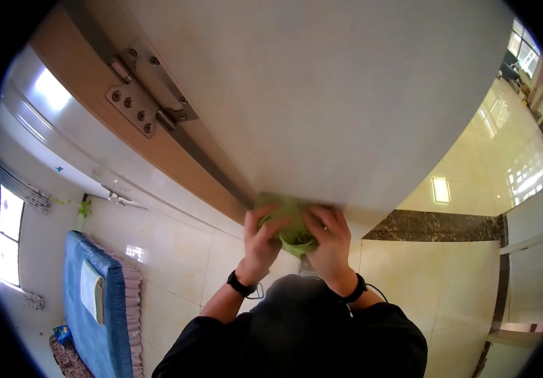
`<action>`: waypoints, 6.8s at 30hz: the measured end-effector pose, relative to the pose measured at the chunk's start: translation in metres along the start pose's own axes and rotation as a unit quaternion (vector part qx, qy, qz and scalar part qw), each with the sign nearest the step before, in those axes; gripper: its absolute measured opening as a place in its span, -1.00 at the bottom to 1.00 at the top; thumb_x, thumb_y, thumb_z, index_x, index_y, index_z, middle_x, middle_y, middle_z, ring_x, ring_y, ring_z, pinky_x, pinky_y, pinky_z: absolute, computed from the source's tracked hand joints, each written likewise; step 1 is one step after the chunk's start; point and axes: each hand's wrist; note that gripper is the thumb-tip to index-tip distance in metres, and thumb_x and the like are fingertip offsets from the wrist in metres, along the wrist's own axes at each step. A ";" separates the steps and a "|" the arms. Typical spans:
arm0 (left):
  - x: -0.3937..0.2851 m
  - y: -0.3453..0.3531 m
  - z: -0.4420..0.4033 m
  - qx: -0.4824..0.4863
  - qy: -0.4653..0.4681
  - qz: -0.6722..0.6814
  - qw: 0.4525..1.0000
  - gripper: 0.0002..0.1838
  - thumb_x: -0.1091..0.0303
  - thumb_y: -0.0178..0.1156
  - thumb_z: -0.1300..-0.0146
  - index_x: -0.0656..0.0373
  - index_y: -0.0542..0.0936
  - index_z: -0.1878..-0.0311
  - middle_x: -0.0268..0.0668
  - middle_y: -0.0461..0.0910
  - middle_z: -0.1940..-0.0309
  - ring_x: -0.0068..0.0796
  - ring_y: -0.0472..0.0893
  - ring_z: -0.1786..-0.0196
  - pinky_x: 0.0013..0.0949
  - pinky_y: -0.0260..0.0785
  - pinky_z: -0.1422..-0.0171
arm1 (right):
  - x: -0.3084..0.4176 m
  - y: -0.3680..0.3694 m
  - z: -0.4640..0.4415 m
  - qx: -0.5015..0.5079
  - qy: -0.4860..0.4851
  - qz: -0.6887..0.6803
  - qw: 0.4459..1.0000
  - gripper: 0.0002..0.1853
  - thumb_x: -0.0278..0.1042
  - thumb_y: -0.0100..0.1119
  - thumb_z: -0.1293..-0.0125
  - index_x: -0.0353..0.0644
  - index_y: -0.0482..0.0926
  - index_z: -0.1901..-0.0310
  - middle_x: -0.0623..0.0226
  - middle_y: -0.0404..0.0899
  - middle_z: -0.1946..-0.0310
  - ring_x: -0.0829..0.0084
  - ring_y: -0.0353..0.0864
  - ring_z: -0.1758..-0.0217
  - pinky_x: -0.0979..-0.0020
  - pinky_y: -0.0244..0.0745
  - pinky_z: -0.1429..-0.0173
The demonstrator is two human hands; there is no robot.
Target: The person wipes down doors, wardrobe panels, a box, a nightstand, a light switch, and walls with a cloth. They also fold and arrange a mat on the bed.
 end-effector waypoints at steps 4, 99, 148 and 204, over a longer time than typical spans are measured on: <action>-0.018 0.002 -0.035 0.010 0.057 0.031 0.998 -0.29 0.76 0.22 0.25 -0.02 0.66 -0.09 -0.18 0.53 -0.18 -0.15 0.52 0.06 -0.22 0.45 -0.02 | 0.003 -0.027 -0.012 -0.046 -0.015 -0.003 0.999 -0.49 -0.67 0.32 0.14 -0.32 0.65 0.01 0.14 0.58 0.05 0.10 0.54 0.05 0.24 0.48 -0.06; 0.136 -0.183 0.050 0.059 0.016 0.059 0.996 -0.40 0.65 0.23 0.19 -0.01 0.62 -0.05 -0.27 0.56 -0.08 -0.14 0.53 0.11 -0.22 0.48 0.17 | 0.126 0.197 0.041 -0.006 0.028 0.063 0.998 -0.54 -0.59 0.38 0.09 -0.31 0.63 0.04 0.16 0.51 0.07 0.09 0.48 -0.02 0.21 0.43 -0.08; 0.147 -0.151 0.047 0.144 0.082 0.170 0.971 -0.43 0.57 0.24 0.12 -0.09 0.66 -0.07 -0.38 0.54 -0.03 -0.21 0.51 0.08 -0.29 0.55 0.30 | 0.077 0.196 0.064 -0.078 -0.051 0.122 0.988 -0.43 -0.36 0.48 0.05 -0.20 0.44 -0.02 0.15 0.40 0.08 0.08 0.43 0.01 0.15 0.39 -0.08; 0.203 -0.292 -0.009 -0.130 -0.001 0.091 0.987 -0.47 0.60 0.23 0.29 0.08 0.72 0.09 -0.10 0.63 0.04 -0.09 0.57 0.06 -0.19 0.41 -0.01 | 0.230 0.275 -0.076 -0.013 -0.119 0.026 0.992 -0.41 -0.33 0.49 0.12 -0.25 0.50 -0.02 0.13 0.46 0.09 0.04 0.45 0.08 0.15 0.42 0.00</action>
Point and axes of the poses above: each hand's wrist, its own z-axis away from the middle knuckle, its own y-axis out of the palm, x = y × z
